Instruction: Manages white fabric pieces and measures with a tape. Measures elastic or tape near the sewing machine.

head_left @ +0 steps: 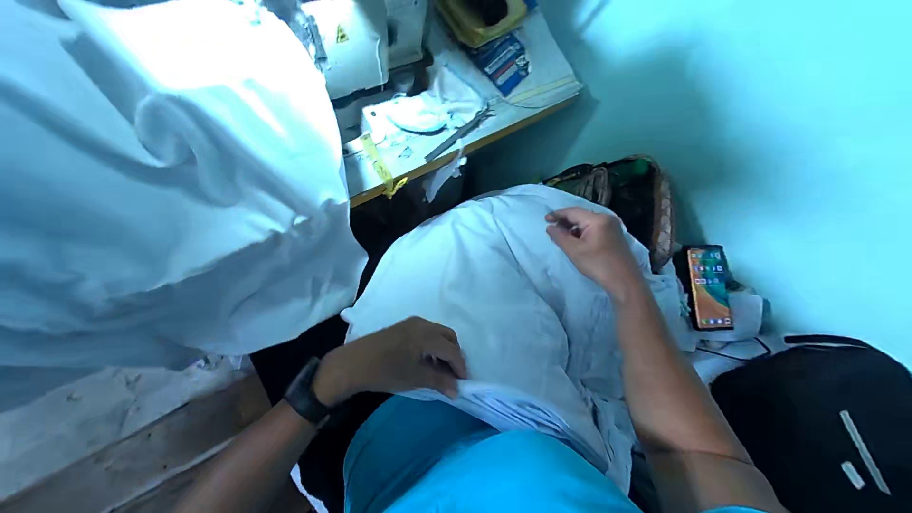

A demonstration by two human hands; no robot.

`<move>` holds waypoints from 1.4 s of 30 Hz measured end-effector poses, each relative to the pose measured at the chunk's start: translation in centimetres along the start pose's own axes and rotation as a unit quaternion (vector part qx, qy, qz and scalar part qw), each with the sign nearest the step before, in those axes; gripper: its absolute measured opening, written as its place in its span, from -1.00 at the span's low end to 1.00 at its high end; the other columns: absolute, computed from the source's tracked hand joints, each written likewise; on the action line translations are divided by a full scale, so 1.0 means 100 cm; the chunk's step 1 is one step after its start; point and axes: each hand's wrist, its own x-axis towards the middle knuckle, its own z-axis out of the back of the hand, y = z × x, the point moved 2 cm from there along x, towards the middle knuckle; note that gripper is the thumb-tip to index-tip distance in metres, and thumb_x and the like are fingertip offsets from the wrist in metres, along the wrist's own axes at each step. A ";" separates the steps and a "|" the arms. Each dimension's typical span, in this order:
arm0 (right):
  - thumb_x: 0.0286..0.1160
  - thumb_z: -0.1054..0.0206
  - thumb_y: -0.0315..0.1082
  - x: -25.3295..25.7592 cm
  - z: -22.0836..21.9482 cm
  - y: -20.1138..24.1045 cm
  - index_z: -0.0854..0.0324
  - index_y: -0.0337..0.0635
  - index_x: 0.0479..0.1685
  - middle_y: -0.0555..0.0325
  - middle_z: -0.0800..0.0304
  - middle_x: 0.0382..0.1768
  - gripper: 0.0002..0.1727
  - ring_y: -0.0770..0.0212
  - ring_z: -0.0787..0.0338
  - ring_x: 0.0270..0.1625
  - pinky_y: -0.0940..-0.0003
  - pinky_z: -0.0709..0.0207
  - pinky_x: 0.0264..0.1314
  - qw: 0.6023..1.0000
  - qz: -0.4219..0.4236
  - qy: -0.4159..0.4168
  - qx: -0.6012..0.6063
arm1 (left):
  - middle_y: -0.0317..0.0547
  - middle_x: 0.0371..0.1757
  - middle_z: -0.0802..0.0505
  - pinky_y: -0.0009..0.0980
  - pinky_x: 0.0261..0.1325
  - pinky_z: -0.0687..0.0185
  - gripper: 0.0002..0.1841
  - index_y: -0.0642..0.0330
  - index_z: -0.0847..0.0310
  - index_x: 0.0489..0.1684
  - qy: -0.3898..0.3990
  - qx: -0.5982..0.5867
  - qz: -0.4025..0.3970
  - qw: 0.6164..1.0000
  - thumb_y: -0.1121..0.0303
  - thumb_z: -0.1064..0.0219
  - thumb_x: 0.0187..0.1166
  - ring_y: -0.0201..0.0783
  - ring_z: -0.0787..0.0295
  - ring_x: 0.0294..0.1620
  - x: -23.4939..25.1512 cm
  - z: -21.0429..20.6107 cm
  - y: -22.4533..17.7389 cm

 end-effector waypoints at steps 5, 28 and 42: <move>0.75 -0.24 -0.32 0.000 -0.092 -0.046 -0.65 -0.48 0.04 0.12 -0.66 -0.38 -0.70 0.45 -0.53 -0.42 0.49 -0.49 -0.27 0.959 -0.154 0.097 0.218 | 0.03 -0.29 -0.80 -0.59 -0.21 -0.58 -0.85 0.45 -0.77 -0.23 0.054 -0.023 0.028 0.998 0.49 -0.49 0.42 -0.40 -0.69 -0.32 0.011 0.000 0.000; 0.92 0.09 -0.05 0.364 0.139 0.058 -0.28 -0.22 0.49 0.11 -0.37 -0.15 -0.54 0.36 -0.41 -0.52 0.53 -0.38 -0.52 0.810 -0.161 -0.257 0.503 | 0.25 -0.24 -0.88 -0.34 0.09 -0.72 -0.74 0.55 -0.74 -0.17 -0.575 0.440 0.047 0.688 0.44 -0.26 0.52 0.00 -0.87 -0.17 0.024 0.138 0.084; 0.86 -0.08 -0.23 0.353 0.096 0.000 -0.57 -0.29 0.18 0.31 -0.62 -0.39 -0.69 0.57 -0.33 -0.71 0.66 -0.28 -0.66 0.916 -0.043 -0.126 0.378 | 0.23 -0.28 -0.86 -0.46 0.09 -0.66 -0.76 0.52 -0.73 -0.22 -0.557 0.485 0.058 0.672 0.46 -0.22 0.56 -0.07 -0.84 -0.19 0.024 0.136 0.083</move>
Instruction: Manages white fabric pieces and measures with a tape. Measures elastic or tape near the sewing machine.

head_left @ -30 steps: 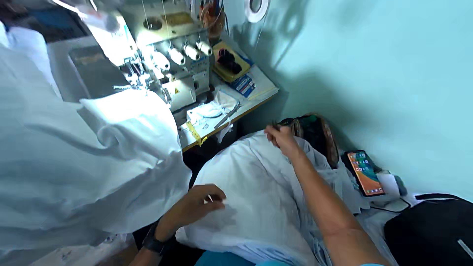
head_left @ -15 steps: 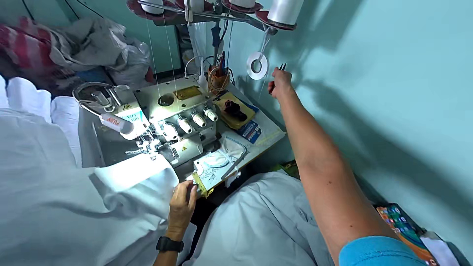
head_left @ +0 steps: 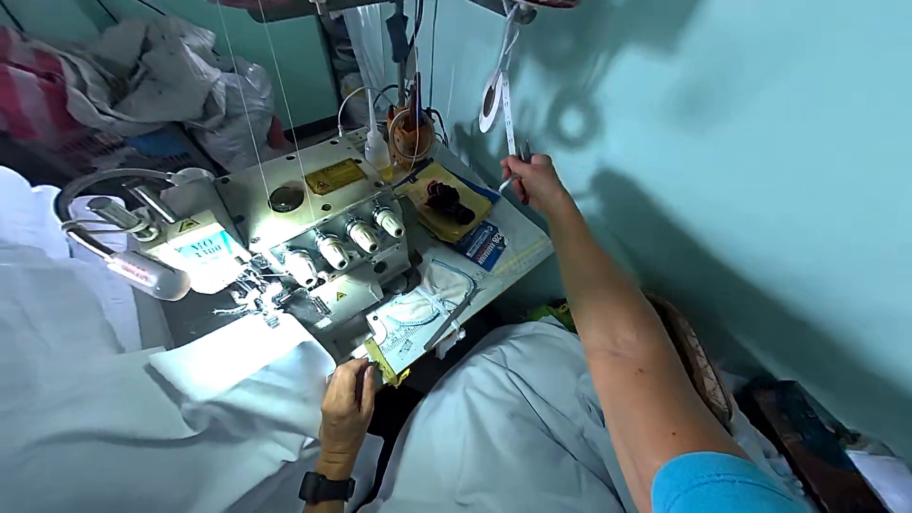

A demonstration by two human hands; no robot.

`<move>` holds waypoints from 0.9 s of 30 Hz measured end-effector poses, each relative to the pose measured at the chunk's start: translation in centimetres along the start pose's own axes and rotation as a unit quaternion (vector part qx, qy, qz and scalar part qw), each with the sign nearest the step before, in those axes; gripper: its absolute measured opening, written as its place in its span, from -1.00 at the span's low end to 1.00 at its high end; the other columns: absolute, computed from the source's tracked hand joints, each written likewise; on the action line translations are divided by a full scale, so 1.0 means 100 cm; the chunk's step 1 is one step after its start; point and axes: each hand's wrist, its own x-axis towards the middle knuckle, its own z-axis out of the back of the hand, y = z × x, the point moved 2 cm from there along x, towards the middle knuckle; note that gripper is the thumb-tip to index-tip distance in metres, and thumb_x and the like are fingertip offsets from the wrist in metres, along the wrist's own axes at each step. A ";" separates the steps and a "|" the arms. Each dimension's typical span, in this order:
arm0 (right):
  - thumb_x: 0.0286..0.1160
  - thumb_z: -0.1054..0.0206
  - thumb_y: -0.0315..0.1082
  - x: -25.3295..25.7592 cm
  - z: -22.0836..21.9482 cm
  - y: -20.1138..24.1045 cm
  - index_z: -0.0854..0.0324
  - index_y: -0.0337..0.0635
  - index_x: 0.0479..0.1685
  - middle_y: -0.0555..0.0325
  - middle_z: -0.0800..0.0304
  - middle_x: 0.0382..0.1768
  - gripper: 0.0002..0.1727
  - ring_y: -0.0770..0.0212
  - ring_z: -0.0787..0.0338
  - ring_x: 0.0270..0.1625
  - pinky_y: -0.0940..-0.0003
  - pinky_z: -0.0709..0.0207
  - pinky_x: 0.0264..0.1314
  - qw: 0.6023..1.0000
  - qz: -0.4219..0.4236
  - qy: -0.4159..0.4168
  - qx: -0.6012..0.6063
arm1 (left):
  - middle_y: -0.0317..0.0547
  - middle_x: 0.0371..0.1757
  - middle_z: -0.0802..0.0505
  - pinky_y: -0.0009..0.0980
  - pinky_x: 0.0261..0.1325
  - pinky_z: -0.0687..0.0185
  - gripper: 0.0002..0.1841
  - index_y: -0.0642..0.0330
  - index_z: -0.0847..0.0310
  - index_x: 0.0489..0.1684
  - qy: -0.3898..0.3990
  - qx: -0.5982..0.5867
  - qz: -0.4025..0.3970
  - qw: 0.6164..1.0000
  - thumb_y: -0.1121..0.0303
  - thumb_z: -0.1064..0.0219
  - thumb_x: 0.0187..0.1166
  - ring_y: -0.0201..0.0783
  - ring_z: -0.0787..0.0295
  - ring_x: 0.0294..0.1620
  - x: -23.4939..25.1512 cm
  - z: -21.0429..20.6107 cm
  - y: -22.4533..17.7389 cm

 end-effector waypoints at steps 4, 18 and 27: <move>0.80 -0.18 -0.28 -0.061 0.007 -0.013 -0.58 -0.44 0.07 0.19 -0.70 -0.40 -0.69 0.54 -0.34 -0.67 0.57 -0.29 -0.57 0.994 0.038 0.007 -0.101 | 0.24 -0.27 -0.85 -0.44 0.08 -0.66 -0.75 0.53 -0.72 -0.21 0.006 -0.009 -0.002 1.000 0.44 -0.22 0.57 -0.06 -0.83 -0.18 -0.001 0.001 0.001; 0.61 -0.28 -0.51 -0.279 -0.037 -0.034 -0.72 -0.26 -0.24 0.45 -0.71 -0.56 -0.88 0.69 -0.41 -0.73 0.75 -0.35 -0.68 0.974 -0.031 0.169 0.146 | 0.23 0.58 -0.55 -0.45 0.56 -0.43 -0.28 0.63 0.05 0.73 0.284 -0.515 0.190 0.786 0.22 -0.09 0.76 -0.41 -0.53 0.53 0.035 -0.044 -0.120; 0.58 -0.31 -0.56 -0.274 -0.045 -0.045 -0.74 -0.27 -0.37 0.41 -0.68 -0.61 -0.83 0.69 -0.33 -0.74 0.76 -0.25 -0.67 0.979 -0.048 0.090 0.177 | -0.41 -0.06 -0.84 -0.48 0.23 -0.69 -0.69 0.42 -0.56 0.30 0.293 -0.517 0.288 0.751 0.51 -0.12 0.67 -0.56 -0.79 -0.02 0.001 -0.016 -0.108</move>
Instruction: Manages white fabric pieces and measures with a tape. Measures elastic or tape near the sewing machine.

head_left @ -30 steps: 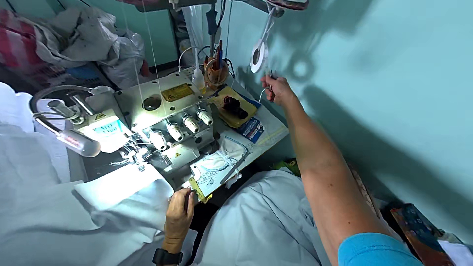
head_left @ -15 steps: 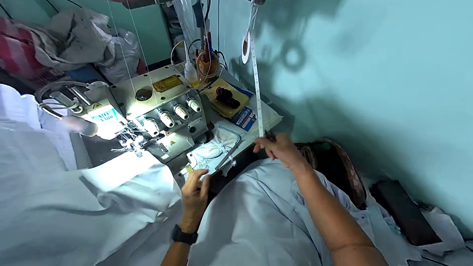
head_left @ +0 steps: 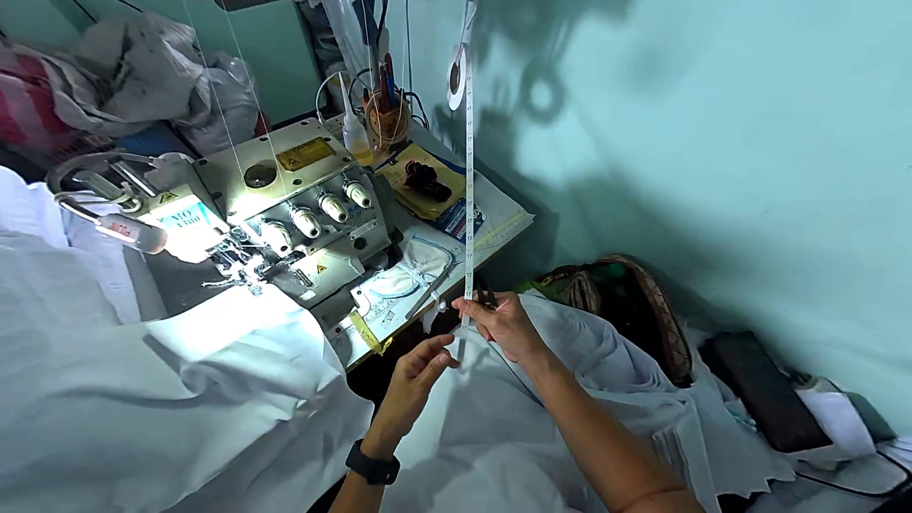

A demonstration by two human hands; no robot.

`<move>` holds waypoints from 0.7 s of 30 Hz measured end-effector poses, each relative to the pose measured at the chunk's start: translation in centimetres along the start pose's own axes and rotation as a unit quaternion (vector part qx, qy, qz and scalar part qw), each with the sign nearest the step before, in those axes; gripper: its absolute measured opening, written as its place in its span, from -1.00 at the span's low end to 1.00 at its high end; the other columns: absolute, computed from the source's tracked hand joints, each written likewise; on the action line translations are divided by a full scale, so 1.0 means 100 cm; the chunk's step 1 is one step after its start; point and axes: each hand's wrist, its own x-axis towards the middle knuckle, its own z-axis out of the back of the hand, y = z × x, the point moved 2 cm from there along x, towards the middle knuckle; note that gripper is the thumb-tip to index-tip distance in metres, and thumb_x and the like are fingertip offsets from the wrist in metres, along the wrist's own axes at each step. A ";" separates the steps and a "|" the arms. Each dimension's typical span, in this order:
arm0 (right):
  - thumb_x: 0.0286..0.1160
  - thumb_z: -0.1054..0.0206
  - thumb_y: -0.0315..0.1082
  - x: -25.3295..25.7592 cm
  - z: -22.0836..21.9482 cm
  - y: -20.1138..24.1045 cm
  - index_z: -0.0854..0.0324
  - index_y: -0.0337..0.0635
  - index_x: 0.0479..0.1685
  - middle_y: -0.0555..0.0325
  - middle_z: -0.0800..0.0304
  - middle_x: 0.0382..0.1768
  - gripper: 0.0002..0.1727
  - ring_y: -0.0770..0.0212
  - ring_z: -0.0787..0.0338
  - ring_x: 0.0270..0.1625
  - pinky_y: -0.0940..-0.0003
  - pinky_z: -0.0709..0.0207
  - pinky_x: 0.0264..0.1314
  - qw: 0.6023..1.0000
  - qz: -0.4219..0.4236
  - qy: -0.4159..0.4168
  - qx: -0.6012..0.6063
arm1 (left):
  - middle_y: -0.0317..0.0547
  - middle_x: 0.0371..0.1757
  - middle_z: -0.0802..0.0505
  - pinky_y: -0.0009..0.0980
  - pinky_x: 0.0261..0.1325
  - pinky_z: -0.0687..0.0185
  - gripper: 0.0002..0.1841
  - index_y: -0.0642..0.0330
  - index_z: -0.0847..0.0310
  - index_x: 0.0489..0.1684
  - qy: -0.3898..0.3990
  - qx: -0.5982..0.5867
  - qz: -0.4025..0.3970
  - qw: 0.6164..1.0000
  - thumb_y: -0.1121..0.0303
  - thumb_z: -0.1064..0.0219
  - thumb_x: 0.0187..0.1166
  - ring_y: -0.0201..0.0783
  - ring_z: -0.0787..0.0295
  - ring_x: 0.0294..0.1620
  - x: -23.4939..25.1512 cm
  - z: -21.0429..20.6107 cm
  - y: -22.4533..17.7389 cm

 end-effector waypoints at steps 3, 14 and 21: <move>0.57 -0.34 -0.54 -0.003 -0.011 -0.010 -0.71 -0.25 -0.42 0.44 -0.57 -0.68 -0.83 0.65 -0.31 -0.76 0.72 -0.24 -0.69 0.999 -0.039 0.007 0.007 | 0.10 0.49 -0.63 -0.48 0.52 -0.46 -0.46 0.60 -0.32 0.54 -0.019 0.027 0.012 0.999 0.43 -0.18 0.63 -0.41 -0.57 0.48 -0.004 0.002 0.005; 0.60 -0.38 -0.45 -0.032 -0.024 -0.058 -0.56 -0.23 -0.54 0.42 -0.51 -0.72 -0.72 0.63 -0.29 -0.73 0.67 -0.15 -0.63 0.981 -0.171 0.045 -0.080 | -0.46 -0.29 -0.83 -0.57 0.09 -0.66 -0.78 0.35 -0.71 -0.02 -0.029 0.024 0.118 0.992 0.56 -0.12 0.64 -0.62 -0.75 -0.19 -0.043 0.006 0.046; 0.67 -0.31 -0.44 -0.016 -0.006 -0.045 -0.62 -0.33 -0.29 0.35 -0.60 -0.62 -0.84 0.62 -0.27 -0.77 0.69 -0.20 -0.69 0.988 -0.137 -0.058 -0.029 | -0.43 -0.45 -0.83 -0.62 -0.08 -0.66 -0.81 0.31 -0.72 -0.24 -0.174 0.051 0.157 0.971 0.59 -0.16 0.66 -0.61 -0.74 -0.35 -0.068 0.027 0.043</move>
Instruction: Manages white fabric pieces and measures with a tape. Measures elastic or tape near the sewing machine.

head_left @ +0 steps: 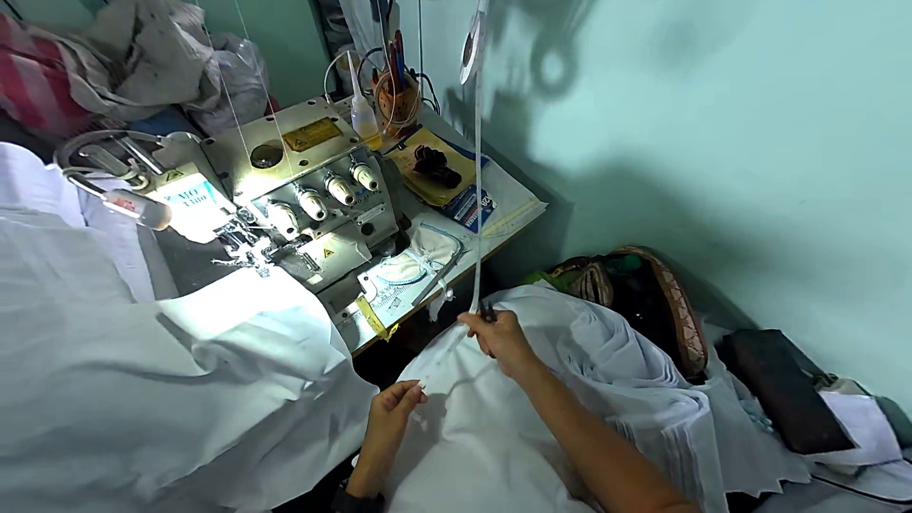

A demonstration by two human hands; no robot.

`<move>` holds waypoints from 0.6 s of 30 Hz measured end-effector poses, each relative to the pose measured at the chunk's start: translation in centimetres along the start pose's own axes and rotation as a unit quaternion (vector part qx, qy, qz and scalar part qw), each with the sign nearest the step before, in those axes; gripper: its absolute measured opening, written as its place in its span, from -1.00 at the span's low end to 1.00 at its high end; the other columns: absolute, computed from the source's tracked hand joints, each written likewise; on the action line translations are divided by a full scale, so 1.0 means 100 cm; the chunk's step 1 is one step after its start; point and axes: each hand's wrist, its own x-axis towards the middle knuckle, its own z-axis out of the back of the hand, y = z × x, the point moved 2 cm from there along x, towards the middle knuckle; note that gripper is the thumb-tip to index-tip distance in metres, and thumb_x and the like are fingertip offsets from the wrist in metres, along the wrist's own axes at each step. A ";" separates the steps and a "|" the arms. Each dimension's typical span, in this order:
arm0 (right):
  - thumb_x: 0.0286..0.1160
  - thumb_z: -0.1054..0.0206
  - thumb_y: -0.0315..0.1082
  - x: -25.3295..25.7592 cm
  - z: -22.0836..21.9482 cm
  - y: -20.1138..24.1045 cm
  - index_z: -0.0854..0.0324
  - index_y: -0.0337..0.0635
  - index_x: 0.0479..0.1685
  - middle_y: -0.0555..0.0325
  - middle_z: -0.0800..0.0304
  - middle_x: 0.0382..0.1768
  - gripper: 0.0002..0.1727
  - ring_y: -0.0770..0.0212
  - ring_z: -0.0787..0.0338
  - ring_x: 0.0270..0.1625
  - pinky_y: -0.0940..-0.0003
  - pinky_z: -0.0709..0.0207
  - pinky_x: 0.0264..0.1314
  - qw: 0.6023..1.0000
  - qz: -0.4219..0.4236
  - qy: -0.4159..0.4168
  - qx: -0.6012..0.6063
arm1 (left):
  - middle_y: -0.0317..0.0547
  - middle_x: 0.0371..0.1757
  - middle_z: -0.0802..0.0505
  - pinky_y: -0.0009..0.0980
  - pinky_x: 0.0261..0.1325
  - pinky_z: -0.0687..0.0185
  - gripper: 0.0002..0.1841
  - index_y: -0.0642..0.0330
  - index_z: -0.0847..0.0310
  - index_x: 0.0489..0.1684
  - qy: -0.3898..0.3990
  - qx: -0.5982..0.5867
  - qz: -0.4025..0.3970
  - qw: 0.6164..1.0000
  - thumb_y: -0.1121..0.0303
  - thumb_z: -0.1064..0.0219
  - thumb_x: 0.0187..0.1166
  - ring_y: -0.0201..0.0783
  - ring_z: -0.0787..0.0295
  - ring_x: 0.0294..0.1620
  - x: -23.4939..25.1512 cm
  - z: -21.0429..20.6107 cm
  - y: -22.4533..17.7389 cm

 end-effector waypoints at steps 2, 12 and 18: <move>0.76 -0.21 -0.40 0.001 -0.001 0.000 -0.65 -0.40 0.03 0.32 -0.64 -0.50 -0.79 0.61 -0.28 -0.76 0.70 -0.23 -0.70 0.999 0.005 0.039 0.034 | -0.38 -0.47 -0.82 -0.61 -0.18 -0.69 -0.84 0.32 -0.69 -0.24 -0.054 -0.036 -0.012 0.998 0.60 -0.16 0.66 -0.56 -0.75 -0.40 0.003 -0.006 -0.009; 0.59 -0.32 -0.56 -0.005 -0.017 -0.007 -0.57 -0.26 -0.37 0.36 -0.58 -0.67 -0.85 0.61 -0.28 -0.80 0.70 -0.21 -0.72 0.993 -0.051 0.088 0.059 | -0.40 -0.47 -0.81 -0.65 -0.24 -0.69 -0.95 0.33 -0.65 -0.22 -0.019 0.008 -0.090 0.996 0.61 -0.27 0.59 -0.61 -0.76 -0.44 0.029 -0.034 -0.043; 0.53 -0.36 -0.58 0.008 -0.006 0.015 -0.59 -0.19 -0.54 0.40 -0.68 -0.69 -0.76 0.66 -0.33 -0.78 0.72 -0.20 -0.70 0.992 0.028 0.122 -0.014 | -0.40 -0.46 -0.81 -0.65 -0.21 -0.70 -0.94 0.34 -0.66 -0.22 -0.006 0.033 -0.123 0.992 0.59 -0.27 0.59 -0.62 -0.76 -0.41 0.042 -0.037 -0.059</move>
